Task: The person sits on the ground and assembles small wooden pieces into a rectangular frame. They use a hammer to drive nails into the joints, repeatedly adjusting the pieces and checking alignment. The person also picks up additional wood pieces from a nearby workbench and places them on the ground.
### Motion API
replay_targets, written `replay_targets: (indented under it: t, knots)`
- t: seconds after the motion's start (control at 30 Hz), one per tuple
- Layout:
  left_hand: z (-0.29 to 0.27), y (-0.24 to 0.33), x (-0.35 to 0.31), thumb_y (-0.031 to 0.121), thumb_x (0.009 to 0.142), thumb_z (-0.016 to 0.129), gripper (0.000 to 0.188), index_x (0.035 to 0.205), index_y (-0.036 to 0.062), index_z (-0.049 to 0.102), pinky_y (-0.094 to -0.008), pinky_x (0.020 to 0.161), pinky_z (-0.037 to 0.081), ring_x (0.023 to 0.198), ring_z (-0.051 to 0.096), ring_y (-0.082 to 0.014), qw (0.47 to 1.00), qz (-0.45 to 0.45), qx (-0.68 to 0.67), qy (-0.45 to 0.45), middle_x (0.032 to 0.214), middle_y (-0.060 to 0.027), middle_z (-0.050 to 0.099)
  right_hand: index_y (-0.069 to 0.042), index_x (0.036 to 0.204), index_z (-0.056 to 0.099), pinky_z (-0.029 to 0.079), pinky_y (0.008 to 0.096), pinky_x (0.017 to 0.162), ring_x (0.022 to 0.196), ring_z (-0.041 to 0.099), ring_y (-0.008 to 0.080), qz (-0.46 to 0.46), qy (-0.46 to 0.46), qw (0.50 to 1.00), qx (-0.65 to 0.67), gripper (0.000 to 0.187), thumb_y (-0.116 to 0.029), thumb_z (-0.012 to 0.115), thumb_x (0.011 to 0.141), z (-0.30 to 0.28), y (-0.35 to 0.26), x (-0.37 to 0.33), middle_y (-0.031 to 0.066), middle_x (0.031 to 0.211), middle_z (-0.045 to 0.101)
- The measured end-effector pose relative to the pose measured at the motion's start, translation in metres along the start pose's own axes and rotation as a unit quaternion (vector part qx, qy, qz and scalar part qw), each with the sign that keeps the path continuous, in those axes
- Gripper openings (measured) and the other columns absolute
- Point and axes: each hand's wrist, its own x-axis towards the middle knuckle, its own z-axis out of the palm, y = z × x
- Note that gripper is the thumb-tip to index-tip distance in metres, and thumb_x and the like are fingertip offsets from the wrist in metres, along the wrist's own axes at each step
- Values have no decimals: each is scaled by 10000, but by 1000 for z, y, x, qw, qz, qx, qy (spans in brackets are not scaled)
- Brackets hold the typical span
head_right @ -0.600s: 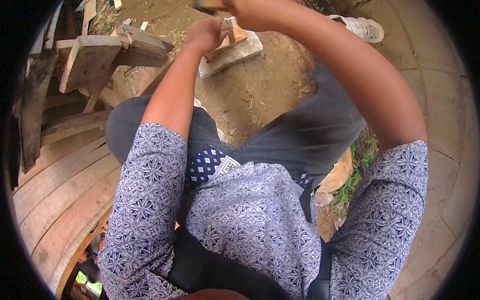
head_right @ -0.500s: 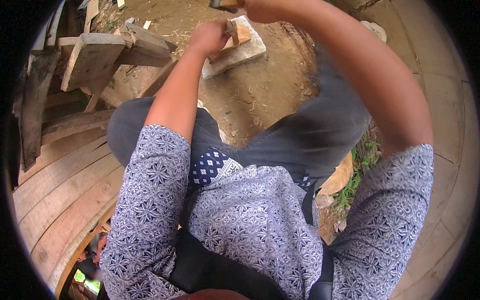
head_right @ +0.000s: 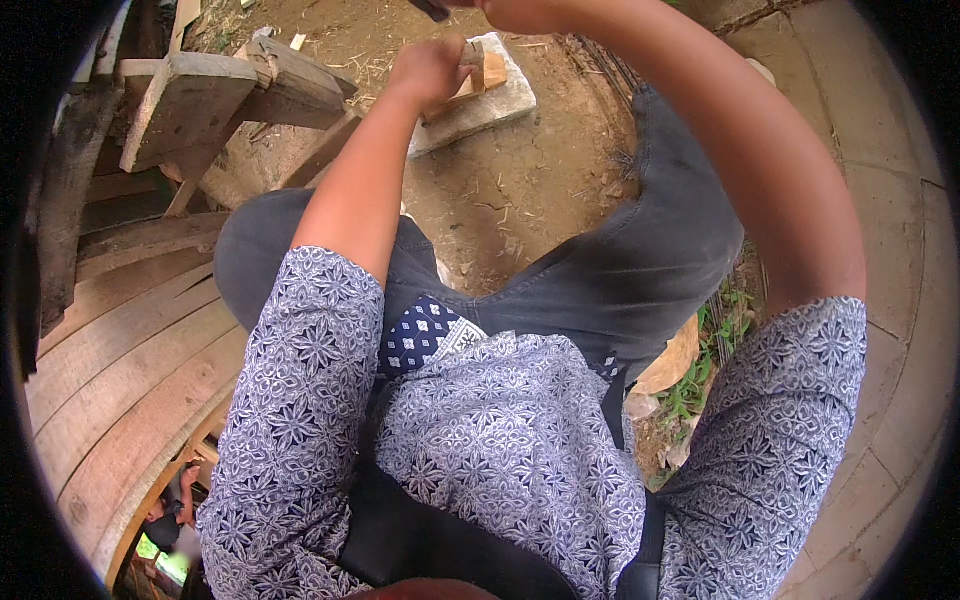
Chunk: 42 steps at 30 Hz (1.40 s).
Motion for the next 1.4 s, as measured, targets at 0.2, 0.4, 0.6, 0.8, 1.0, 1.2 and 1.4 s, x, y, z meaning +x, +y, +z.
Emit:
replay_targets:
  t: [0.2,0.4,0.6,0.8,1.0,1.2,1.4]
  knots:
    - [5,-11,0,402,919,634,364,1129,105,647,-477,827,541,996,687,-343,999,30,-23,33,1029,-133,727,-55,1135,671,518,494,852,986,662,421,23,-19,1000,10,305,-204,515,920,3,9,-8,237,1038,696]
    - [-8,-3,-5,567,877,657,467,1143,184,669,-468,801,554,958,695,-338,998,-43,-44,-23,1033,-98,734,-64,1149,672,519,494,838,986,658,424,5,20,999,36,310,-190,524,908,-17,-26,-30,239,1031,697]
    - [-15,8,-1,565,873,660,440,1051,166,709,-398,818,557,969,712,-257,998,-45,-23,-47,1008,-64,744,-77,1129,695,523,497,824,957,662,432,26,-131,988,-77,311,-191,517,900,-20,-18,10,234,1022,704]
    - [0,-8,-8,560,851,685,423,1032,180,721,-449,793,559,936,696,-341,997,-39,-68,19,981,-97,738,-51,1119,695,520,486,848,996,669,394,-19,-60,995,-75,321,-167,522,875,-22,-30,30,239,1018,705]
    - [-9,0,-2,518,868,689,384,1049,180,713,-452,790,556,932,699,-326,997,-24,-70,3,973,-92,737,-61,1187,673,516,488,836,964,667,407,13,-166,978,-122,350,-198,518,904,-51,-3,16,235,1035,700]
    - [-4,-3,-3,491,865,709,361,1030,170,715,-445,794,554,931,700,-316,998,-9,-67,18,963,-88,739,-45,1174,670,514,484,811,919,669,405,-13,-115,992,-51,333,-208,516,928,-33,-3,12,249,1013,697]
    - [-8,-6,-7,482,867,708,367,1027,153,714,-442,801,552,932,700,-318,997,-18,-70,11,962,-94,740,-29,1134,683,510,477,802,888,673,364,-43,-120,989,-75,308,-193,524,928,-40,3,30,245,982,700]
